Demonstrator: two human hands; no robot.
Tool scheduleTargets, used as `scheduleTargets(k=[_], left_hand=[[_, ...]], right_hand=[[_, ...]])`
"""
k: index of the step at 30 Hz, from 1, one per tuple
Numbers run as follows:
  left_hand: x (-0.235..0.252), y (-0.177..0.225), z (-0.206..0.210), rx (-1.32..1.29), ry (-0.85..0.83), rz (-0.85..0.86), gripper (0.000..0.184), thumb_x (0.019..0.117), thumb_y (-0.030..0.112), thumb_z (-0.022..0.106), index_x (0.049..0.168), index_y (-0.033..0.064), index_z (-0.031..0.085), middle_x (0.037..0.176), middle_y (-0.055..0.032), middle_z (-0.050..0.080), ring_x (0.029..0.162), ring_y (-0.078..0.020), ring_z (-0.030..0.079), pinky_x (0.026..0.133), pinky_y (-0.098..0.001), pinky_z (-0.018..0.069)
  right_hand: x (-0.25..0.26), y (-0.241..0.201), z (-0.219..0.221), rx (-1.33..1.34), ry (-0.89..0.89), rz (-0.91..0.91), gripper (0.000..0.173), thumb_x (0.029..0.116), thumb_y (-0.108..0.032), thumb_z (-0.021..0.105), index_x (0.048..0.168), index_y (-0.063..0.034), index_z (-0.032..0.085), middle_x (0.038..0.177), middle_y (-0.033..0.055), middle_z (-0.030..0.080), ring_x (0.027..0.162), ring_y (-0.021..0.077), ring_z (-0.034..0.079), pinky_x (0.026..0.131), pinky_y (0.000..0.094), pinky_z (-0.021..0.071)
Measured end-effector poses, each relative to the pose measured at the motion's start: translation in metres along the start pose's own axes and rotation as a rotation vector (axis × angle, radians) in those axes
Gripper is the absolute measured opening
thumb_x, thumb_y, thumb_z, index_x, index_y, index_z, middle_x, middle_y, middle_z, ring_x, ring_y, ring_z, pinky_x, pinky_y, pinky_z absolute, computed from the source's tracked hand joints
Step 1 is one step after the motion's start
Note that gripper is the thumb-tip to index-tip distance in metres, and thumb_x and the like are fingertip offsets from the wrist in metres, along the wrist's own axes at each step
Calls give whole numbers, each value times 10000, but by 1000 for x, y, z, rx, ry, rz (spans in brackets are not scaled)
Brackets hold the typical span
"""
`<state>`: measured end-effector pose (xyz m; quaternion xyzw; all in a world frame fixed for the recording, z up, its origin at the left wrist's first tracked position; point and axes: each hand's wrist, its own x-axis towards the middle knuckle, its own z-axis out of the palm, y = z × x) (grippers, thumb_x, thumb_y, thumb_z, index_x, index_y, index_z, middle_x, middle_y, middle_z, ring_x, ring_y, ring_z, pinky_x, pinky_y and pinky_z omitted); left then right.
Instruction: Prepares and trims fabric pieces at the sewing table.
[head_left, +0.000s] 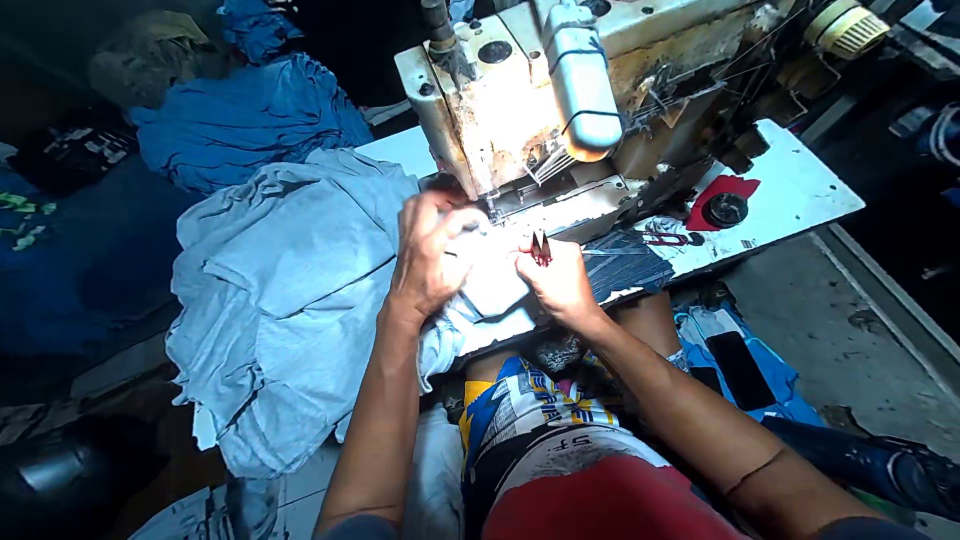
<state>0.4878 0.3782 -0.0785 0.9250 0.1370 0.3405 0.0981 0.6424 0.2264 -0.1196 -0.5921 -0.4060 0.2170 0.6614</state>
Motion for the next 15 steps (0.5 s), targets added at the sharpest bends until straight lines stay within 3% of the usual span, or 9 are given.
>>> scheduleTargets(k=[2,5,6,8,10,13,15], left_hand=[[-2,1,-2,24,-137,91,349,931,515,645,1077,224,771,1363,-76,579,1295,-292,485,1076,-526,349],[-2,2,-16,43,-245,148,235,951,363,649,938,140,722,1314,-56,638,1268,-233,555,1109,-534,333],[-3,5,-23,31,-271,149,211,965,323,642,917,126,699,1226,-41,674,1205,-198,602,1103,-504,372],[-8,12,-36,11,-285,131,167,953,274,647,910,116,678,940,-7,672,936,-159,633,892,-396,496],[-13,18,-50,51,-311,47,145,901,259,656,968,132,673,867,14,652,823,-159,610,760,-381,503],[-11,29,-67,83,-297,-118,395,882,307,736,1236,159,641,954,25,685,841,-152,647,775,-432,532],[-11,39,-75,31,-234,-174,430,877,276,784,1270,169,644,1016,33,690,881,-91,658,785,-341,562]], right_hand=[[1,0,-2,25,-31,14,74,920,-102,713,852,-76,699,647,35,601,505,123,536,443,293,445],[5,0,-1,53,-70,0,51,911,-91,711,869,-67,695,661,43,601,515,128,540,450,294,453],[5,1,-1,54,-82,-16,54,903,-77,711,866,-65,673,664,44,590,522,130,536,454,293,451],[6,-1,-3,28,-99,-34,37,898,-56,715,892,-56,679,681,50,594,533,131,538,456,290,458],[5,-3,-5,-24,-101,-39,23,892,-59,709,892,-64,687,674,48,595,520,126,533,443,283,445],[5,-4,-9,-23,-136,-43,53,937,-84,690,896,-70,660,665,54,568,501,136,503,423,277,408],[5,-6,-10,26,-198,-70,68,1007,-119,647,1016,-56,670,693,60,619,507,132,534,428,258,439]])
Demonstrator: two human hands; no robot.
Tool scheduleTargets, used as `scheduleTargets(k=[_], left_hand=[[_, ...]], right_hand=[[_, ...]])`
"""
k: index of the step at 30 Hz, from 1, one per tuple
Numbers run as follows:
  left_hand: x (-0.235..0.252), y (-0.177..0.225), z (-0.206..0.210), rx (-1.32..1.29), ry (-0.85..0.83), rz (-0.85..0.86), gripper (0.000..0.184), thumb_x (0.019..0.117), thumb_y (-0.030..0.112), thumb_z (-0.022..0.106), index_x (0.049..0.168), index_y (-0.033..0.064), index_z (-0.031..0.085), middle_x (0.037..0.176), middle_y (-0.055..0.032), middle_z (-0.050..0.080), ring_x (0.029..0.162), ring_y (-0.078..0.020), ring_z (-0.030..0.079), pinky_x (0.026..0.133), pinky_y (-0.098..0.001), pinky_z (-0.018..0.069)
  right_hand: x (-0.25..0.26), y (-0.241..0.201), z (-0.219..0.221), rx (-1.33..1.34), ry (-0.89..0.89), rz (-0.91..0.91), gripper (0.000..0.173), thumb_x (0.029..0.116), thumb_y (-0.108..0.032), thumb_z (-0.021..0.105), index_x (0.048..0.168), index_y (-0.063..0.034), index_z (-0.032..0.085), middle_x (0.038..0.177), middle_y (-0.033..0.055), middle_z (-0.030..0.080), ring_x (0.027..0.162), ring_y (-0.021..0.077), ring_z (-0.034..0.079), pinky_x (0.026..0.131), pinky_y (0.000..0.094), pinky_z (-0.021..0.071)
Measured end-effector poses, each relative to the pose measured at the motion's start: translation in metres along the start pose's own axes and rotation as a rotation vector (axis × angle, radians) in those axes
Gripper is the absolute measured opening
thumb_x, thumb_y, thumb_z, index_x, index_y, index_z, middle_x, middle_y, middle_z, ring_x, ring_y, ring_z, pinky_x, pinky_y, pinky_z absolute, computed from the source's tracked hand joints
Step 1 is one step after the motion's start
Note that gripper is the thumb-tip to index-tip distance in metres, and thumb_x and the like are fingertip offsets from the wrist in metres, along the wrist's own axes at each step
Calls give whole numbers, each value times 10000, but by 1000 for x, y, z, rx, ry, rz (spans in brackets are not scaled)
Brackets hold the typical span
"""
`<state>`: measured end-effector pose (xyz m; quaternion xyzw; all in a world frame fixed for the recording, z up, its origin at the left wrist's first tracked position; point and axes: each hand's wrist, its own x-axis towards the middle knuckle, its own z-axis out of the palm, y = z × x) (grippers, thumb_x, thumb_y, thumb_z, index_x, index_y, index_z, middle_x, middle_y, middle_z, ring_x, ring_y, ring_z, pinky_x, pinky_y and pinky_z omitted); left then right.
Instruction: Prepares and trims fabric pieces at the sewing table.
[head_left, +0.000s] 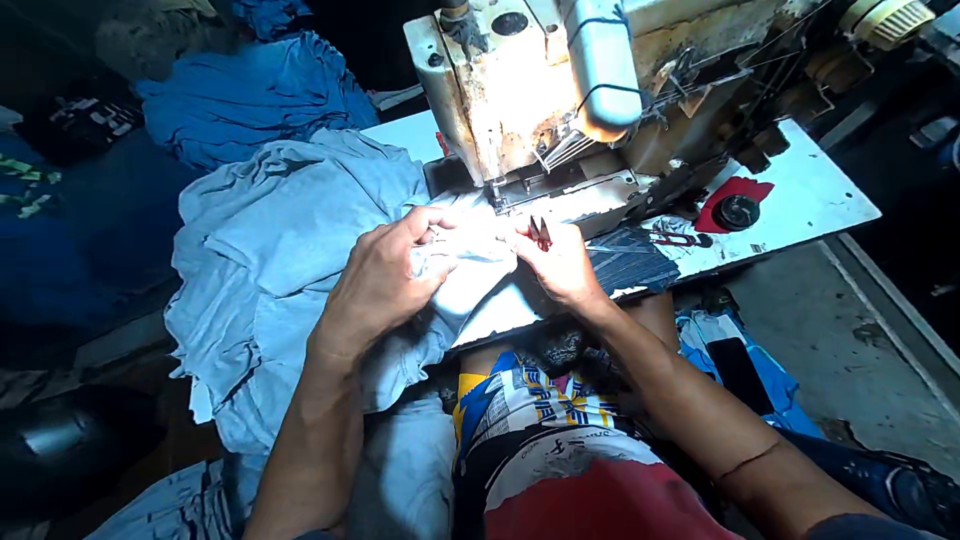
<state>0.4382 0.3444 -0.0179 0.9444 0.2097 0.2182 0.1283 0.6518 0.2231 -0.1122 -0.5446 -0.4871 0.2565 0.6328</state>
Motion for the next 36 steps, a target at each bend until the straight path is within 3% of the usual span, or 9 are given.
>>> scheduleTargets(k=[2,4,10,16,25,27,29,32,36], left_hand=[[0,8,-9,-38,32,20,398,897,210,763,1275,134,665,1142,-3,708,997,-83,674,891,-301,571],[-2,17,-20,-36,51,52,362,907,147,742,1261,106,677,1147,-24,702,1018,-96,675,909,-296,575],[-9,20,-32,110,213,79,255,893,64,677,1129,122,756,890,-24,622,750,-120,575,637,-282,478],[-9,21,-23,57,301,68,176,925,119,748,1099,110,775,837,-14,589,672,-60,527,564,-198,423],[-2,19,-22,64,262,210,202,923,91,743,1121,78,777,860,-48,586,754,-128,554,659,-259,461],[-2,15,-24,155,190,184,235,954,102,709,1183,77,754,903,-78,587,768,-184,562,674,-330,472],[-2,11,-23,222,157,134,199,969,64,651,1143,66,750,963,-108,586,809,-225,577,696,-367,495],[-3,12,-16,183,230,116,162,958,41,646,1082,52,748,1032,-106,603,863,-178,603,716,-298,521],[-7,26,4,-78,254,263,127,915,35,696,1025,15,756,1020,-117,644,925,-163,639,794,-286,556]], right_hand=[[2,-1,-2,16,-76,-2,188,1060,-156,568,1185,-60,672,718,65,677,510,129,575,440,250,474],[-2,0,-7,6,-136,14,242,1080,-173,533,1259,-75,663,693,66,659,500,130,565,449,253,486],[10,-5,-14,-90,-251,29,203,1077,-203,541,1161,-80,679,628,57,633,457,145,545,403,277,443],[16,-5,-12,11,-313,-33,245,1073,-172,541,1259,-82,673,631,70,615,444,139,529,397,258,453],[37,-24,-3,244,-318,103,123,1033,-129,612,984,-17,629,622,65,606,451,84,499,408,207,389],[45,-16,-3,296,-335,112,100,1023,-98,615,1007,1,630,633,54,622,466,78,518,424,210,403],[40,-18,-4,342,-323,119,87,1022,-92,618,1030,-5,621,632,57,604,458,76,501,407,200,383],[20,-22,-11,261,-335,43,101,1036,-121,611,1060,-23,608,626,82,576,452,106,500,398,212,405],[-7,-16,-11,132,-246,7,113,1024,-114,625,1014,-8,661,636,53,615,498,107,544,459,240,459]])
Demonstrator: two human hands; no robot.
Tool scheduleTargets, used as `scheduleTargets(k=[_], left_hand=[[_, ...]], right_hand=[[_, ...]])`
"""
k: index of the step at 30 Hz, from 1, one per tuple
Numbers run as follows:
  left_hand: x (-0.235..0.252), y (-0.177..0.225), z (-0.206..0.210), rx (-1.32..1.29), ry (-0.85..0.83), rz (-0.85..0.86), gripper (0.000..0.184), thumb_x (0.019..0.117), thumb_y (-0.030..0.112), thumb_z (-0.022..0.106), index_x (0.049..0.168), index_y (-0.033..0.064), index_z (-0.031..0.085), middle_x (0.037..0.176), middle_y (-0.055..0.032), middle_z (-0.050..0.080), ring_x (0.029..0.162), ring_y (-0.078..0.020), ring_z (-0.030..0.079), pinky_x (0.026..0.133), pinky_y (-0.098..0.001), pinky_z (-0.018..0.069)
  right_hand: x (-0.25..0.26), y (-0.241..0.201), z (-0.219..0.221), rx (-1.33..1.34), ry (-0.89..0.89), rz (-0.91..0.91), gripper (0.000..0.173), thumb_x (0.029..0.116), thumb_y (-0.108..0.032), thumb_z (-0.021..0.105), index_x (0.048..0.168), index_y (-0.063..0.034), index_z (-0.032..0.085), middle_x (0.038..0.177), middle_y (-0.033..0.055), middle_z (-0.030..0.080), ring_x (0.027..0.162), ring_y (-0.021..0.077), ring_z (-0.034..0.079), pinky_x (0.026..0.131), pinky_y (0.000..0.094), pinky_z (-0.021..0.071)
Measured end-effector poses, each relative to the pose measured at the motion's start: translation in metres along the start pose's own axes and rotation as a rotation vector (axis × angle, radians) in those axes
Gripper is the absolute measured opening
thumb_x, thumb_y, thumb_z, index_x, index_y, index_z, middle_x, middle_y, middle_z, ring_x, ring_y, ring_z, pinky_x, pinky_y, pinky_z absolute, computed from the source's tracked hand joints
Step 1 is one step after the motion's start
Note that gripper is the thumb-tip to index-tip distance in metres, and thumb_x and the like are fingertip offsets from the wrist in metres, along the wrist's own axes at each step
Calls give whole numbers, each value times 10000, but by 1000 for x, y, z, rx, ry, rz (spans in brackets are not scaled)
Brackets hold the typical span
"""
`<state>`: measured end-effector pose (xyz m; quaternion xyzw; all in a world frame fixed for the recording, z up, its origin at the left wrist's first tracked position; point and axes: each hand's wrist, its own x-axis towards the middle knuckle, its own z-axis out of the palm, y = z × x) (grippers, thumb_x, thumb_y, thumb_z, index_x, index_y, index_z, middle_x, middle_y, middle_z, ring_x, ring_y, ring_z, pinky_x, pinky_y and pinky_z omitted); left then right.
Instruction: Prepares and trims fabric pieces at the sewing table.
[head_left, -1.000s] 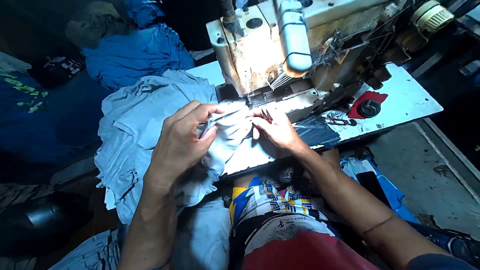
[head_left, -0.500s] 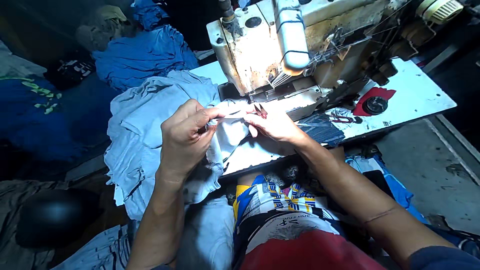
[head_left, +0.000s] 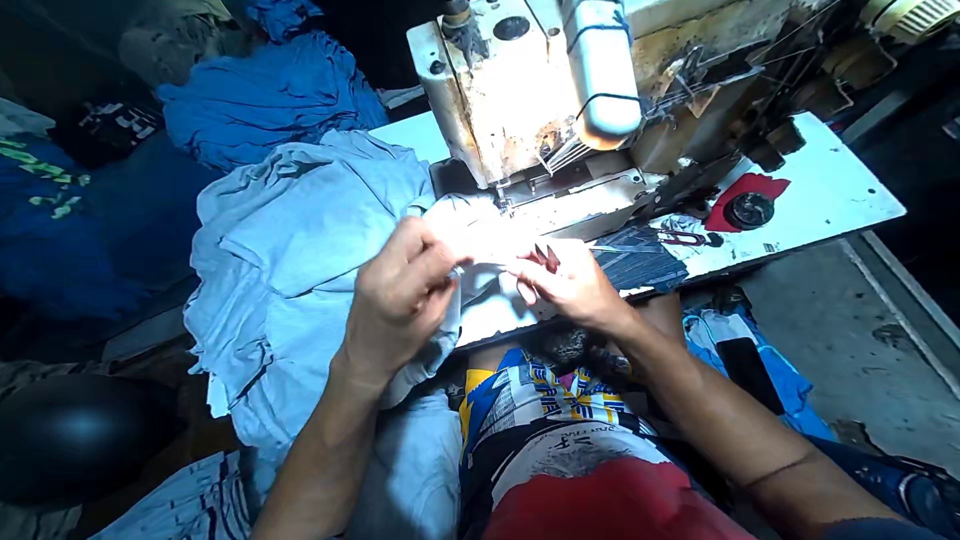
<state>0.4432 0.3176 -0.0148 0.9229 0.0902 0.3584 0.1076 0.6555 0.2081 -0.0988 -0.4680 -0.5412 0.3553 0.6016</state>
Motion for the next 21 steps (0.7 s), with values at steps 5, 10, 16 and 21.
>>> scheduleTargets(k=[5,10,16,21], left_hand=[[-9,-10,38,132,-182,-251,328,960,467,652,1092,189,764,1025,6,659,860,-114,644,685,-344,548],[-5,-22,60,432,-190,-472,202,915,280,688,1054,135,666,1032,-92,653,715,-277,644,526,-498,488],[4,-31,57,451,-221,-423,148,887,159,729,977,82,640,965,-132,623,699,-313,632,524,-502,475],[19,-62,69,488,-148,-375,141,951,217,627,962,81,665,956,-127,661,738,-306,664,572,-501,495]], right_hand=[[-29,30,7,37,138,103,103,999,-93,663,1019,-10,721,688,50,671,577,112,617,559,259,540],[-34,27,12,32,172,78,91,983,-68,669,972,2,728,673,37,665,573,92,615,553,245,539],[-33,27,11,61,231,94,83,969,-53,678,939,5,729,648,32,655,550,77,589,525,229,504],[-15,30,11,60,245,75,85,974,-50,673,998,6,732,642,50,659,527,91,593,505,237,511]])
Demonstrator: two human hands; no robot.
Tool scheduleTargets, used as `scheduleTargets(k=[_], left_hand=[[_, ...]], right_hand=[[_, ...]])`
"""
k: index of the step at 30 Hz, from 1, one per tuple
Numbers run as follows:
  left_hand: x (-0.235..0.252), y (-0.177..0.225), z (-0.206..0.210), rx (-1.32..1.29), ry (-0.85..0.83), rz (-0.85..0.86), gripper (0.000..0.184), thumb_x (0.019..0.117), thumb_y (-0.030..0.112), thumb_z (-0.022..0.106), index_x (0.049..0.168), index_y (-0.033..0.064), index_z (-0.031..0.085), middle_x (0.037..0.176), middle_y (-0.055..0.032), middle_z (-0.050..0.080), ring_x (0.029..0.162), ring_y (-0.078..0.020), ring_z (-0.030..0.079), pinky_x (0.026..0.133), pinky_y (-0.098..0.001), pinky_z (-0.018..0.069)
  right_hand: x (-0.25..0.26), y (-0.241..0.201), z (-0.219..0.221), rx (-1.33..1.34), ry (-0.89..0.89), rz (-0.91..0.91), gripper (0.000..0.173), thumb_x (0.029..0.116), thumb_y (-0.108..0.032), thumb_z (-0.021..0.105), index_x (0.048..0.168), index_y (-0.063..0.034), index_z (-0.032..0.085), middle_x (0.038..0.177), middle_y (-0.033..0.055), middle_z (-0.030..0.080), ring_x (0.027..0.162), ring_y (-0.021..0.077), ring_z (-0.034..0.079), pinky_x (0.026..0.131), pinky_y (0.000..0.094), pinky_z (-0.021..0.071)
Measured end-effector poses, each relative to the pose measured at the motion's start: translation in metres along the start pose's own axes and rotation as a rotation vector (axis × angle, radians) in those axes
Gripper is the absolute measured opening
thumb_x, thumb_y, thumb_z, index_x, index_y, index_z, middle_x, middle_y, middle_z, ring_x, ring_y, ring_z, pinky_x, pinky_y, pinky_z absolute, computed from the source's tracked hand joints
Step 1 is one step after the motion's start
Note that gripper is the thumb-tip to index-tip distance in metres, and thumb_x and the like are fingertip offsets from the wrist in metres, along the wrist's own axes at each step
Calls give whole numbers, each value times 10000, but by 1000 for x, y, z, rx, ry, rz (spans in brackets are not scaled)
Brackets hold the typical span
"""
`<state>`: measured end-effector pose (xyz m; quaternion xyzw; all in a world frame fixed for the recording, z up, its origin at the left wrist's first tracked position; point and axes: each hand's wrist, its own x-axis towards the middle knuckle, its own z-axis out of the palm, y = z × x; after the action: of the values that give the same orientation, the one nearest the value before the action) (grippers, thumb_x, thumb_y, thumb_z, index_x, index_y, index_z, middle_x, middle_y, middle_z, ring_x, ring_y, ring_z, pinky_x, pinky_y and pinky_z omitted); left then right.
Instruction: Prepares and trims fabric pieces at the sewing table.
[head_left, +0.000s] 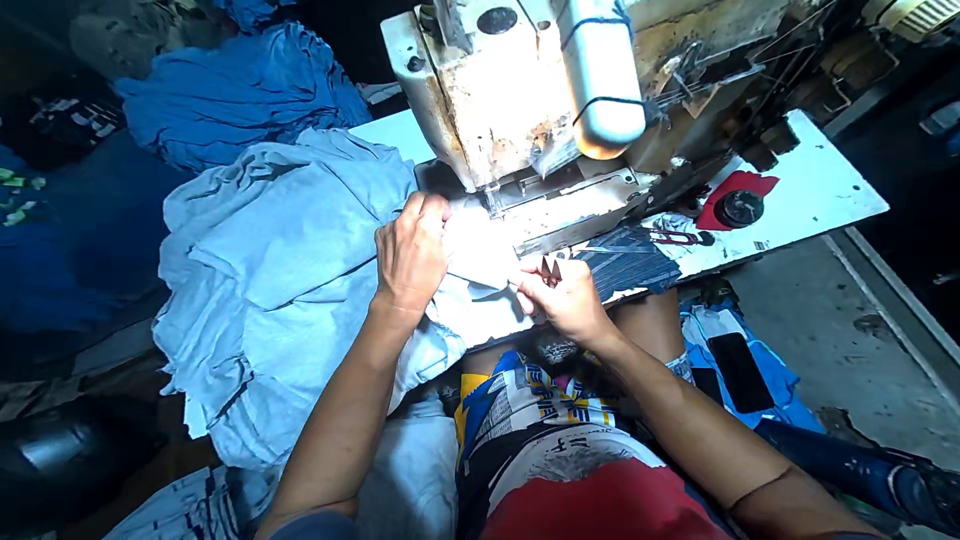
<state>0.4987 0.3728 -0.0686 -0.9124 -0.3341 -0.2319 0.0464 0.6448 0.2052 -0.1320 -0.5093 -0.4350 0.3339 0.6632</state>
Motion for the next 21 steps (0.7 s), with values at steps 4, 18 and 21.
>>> scheduleTargets(k=[4,18,21], left_hand=[[13,-16,-3,-171,64,108,195,1001,274,619,995,104,713,937,-77,682,766,-215,666,645,-413,539],[8,-48,-79,-545,-168,318,102,907,181,715,986,119,728,884,38,629,757,-29,557,654,-192,470],[3,-42,-73,-571,-103,351,91,924,143,702,1000,104,733,907,16,622,802,-65,571,694,-231,483]], right_hand=[[19,2,3,13,11,-39,114,997,-95,660,951,-1,704,632,70,643,492,116,572,459,252,487],[36,-14,-12,30,-195,83,122,1030,-157,633,1012,-46,584,610,95,580,422,115,489,383,219,387],[35,-14,-14,54,-229,60,97,1013,-109,643,1025,-25,596,619,100,576,437,131,507,396,237,426]])
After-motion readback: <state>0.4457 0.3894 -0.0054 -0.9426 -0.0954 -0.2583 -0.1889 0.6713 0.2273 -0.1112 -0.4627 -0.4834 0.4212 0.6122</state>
